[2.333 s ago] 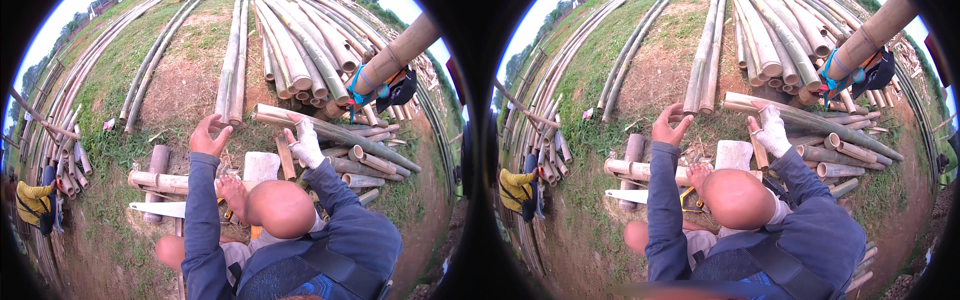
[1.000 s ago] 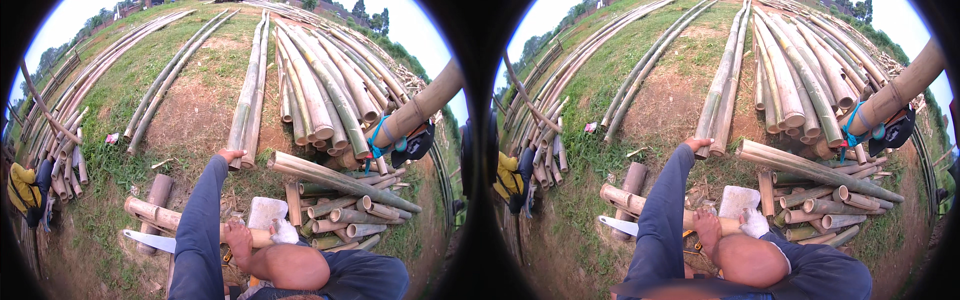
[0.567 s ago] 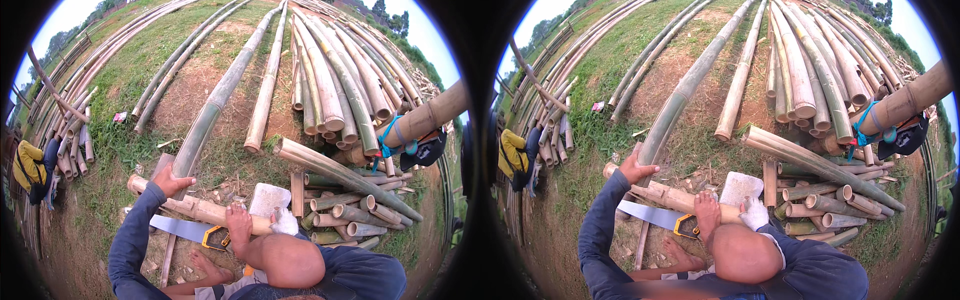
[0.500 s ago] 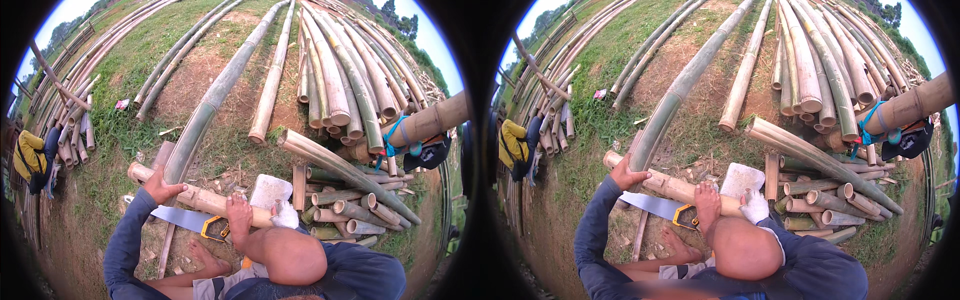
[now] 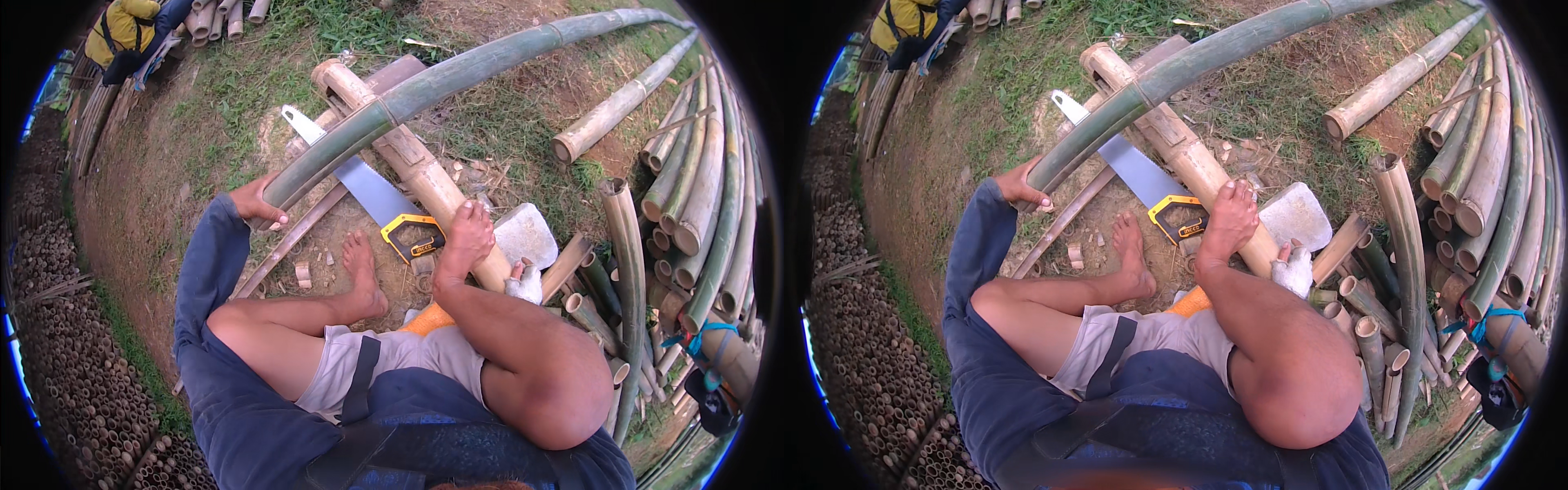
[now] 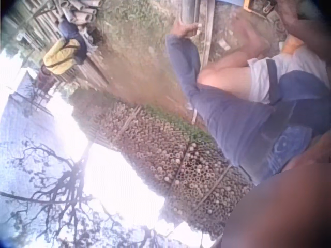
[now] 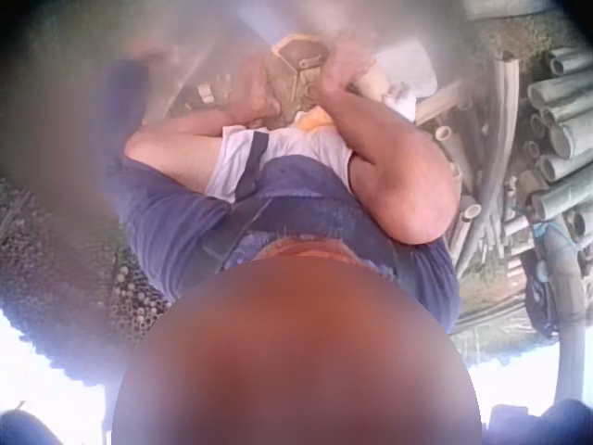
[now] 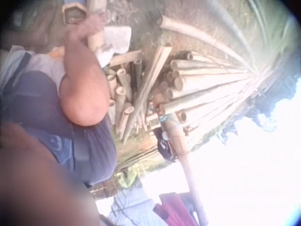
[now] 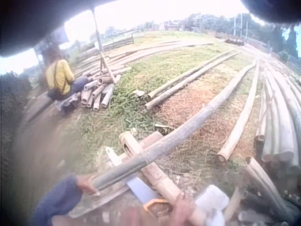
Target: The person sits on the ground and uses a hand saw to cut long bamboo poles into shorter sections. They repeatedly position the bamboo on a makeshift stand, saw through it, and then move the cut pieces aside.
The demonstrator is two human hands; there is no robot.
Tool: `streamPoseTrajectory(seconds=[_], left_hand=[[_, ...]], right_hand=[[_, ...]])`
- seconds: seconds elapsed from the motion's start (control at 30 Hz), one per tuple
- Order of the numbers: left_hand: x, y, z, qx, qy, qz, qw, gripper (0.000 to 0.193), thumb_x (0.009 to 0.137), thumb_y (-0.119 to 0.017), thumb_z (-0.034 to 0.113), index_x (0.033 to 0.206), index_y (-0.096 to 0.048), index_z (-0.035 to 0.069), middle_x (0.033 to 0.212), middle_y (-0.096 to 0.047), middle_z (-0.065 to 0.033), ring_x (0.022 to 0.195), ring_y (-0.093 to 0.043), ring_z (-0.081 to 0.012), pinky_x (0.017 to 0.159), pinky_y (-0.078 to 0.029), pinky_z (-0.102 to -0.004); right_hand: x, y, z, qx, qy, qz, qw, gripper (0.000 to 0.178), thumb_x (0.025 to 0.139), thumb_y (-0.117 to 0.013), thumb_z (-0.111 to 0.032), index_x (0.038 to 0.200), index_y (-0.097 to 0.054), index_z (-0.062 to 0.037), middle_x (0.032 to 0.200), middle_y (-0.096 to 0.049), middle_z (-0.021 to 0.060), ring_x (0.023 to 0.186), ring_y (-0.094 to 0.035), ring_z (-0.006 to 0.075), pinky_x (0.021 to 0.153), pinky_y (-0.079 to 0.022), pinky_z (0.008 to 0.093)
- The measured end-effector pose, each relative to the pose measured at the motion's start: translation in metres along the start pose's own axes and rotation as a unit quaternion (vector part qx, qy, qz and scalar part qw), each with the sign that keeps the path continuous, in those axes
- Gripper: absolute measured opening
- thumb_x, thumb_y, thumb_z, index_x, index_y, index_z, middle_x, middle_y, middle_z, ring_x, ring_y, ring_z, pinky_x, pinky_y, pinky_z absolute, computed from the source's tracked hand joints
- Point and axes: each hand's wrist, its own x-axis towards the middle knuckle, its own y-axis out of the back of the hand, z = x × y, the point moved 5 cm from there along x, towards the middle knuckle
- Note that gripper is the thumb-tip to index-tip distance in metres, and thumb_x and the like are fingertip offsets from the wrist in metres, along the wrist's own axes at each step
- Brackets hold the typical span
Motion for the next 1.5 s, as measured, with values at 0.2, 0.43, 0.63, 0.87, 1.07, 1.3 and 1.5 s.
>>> streamPoseTrajectory(seconds=[0.2, 0.43, 0.63, 0.87, 1.07, 1.3, 1.5], left_hand=[[0.022, -0.006, -0.027, 0.051, -0.008, 0.016, 0.999, 0.123, 0.067, -0.097, 0.056, 0.160, -0.036, 0.002, 0.153, -0.053, -0.0243, 0.138, -0.055, -0.0394, 0.114, -0.045, -0.0516], [0.072, -0.019, -0.014, 0.206, -0.100, 0.165, 0.959, 0.127, 0.065, -0.096, 0.062, 0.161, -0.036, 0.005, 0.159, -0.049, -0.0271, 0.142, -0.052, -0.0439, 0.116, -0.044, -0.0556], [0.123, -0.083, 0.002, 0.273, -0.095, 0.183, 0.940, 0.133, 0.061, -0.100, 0.054, 0.160, -0.029, 0.000, 0.147, -0.055, -0.0275, 0.127, -0.063, -0.0450, 0.105, -0.052, -0.0506], [0.133, -0.075, 0.008, 0.221, -0.009, 0.160, 0.962, 0.093, 0.069, -0.096, 0.038, 0.141, -0.046, 0.007, 0.121, -0.073, -0.0273, 0.114, -0.070, -0.0474, 0.100, -0.054, -0.0515], [0.106, -0.030, 0.006, 0.107, -0.106, 0.134, 0.980, 0.102, 0.066, -0.098, 0.041, 0.146, -0.049, -0.002, 0.126, -0.071, -0.0300, 0.122, -0.069, -0.0416, 0.106, -0.052, -0.0439], [0.072, -0.008, -0.076, -0.029, -0.171, 0.090, 0.981, 0.098, 0.067, -0.099, 0.033, 0.147, -0.053, 0.000, 0.135, -0.068, -0.0233, 0.126, -0.066, -0.0355, 0.109, -0.050, -0.0429], [0.073, -0.024, -0.108, 0.166, -0.109, 0.180, 0.963, 0.092, 0.070, -0.094, 0.045, 0.144, -0.054, 0.008, 0.124, -0.073, -0.0251, 0.117, -0.070, -0.0426, 0.100, -0.053, -0.0480]], right_hand=[[0.000, 0.019, -0.079, -0.050, 0.079, 0.027, 0.995, 0.028, 0.103, -0.061, -0.019, 0.127, -0.065, -0.0061, 0.121, -0.071, 0.0140, 0.107, -0.070, 0.0338, 0.087, -0.057, 0.0472], [-0.015, 0.015, -0.220, -0.190, 0.176, 0.122, 0.958, 0.025, 0.100, -0.060, -0.013, 0.125, -0.065, -0.0075, 0.123, -0.070, 0.0119, 0.109, -0.069, 0.0311, 0.085, -0.057, 0.0452], [-0.015, 0.013, -0.240, -0.194, 0.141, 0.117, 0.964, 0.030, 0.094, -0.060, -0.007, 0.124, -0.062, -0.0114, 0.130, -0.067, 0.0080, 0.114, -0.067, 0.0274, 0.088, -0.057, 0.0422], [-0.016, 0.018, -0.235, -0.176, 0.129, 0.156, 0.963, 0.033, 0.095, -0.058, -0.008, 0.127, -0.062, -0.0119, 0.134, -0.067, 0.0078, 0.118, -0.066, 0.0280, 0.093, -0.055, 0.0443], [-0.011, -0.001, -0.230, -0.165, 0.063, 0.075, 0.981, 0.028, 0.100, -0.052, -0.009, 0.127, -0.061, -0.0120, 0.133, -0.066, 0.0089, 0.119, -0.064, 0.0286, 0.096, -0.053, 0.0440], [-0.014, -0.038, -0.212, -0.174, 0.040, 0.047, 0.983, 0.036, 0.108, -0.036, -0.006, 0.138, -0.054, -0.0140, 0.145, -0.057, 0.0066, 0.134, -0.052, 0.0256, 0.110, -0.044, 0.0396], [-0.014, -0.052, -0.187, -0.106, 0.079, 0.031, 0.991, 0.036, 0.112, -0.035, -0.010, 0.143, -0.052, -0.0131, 0.147, -0.055, 0.0063, 0.134, -0.054, 0.0249, 0.114, -0.041, 0.0392]])
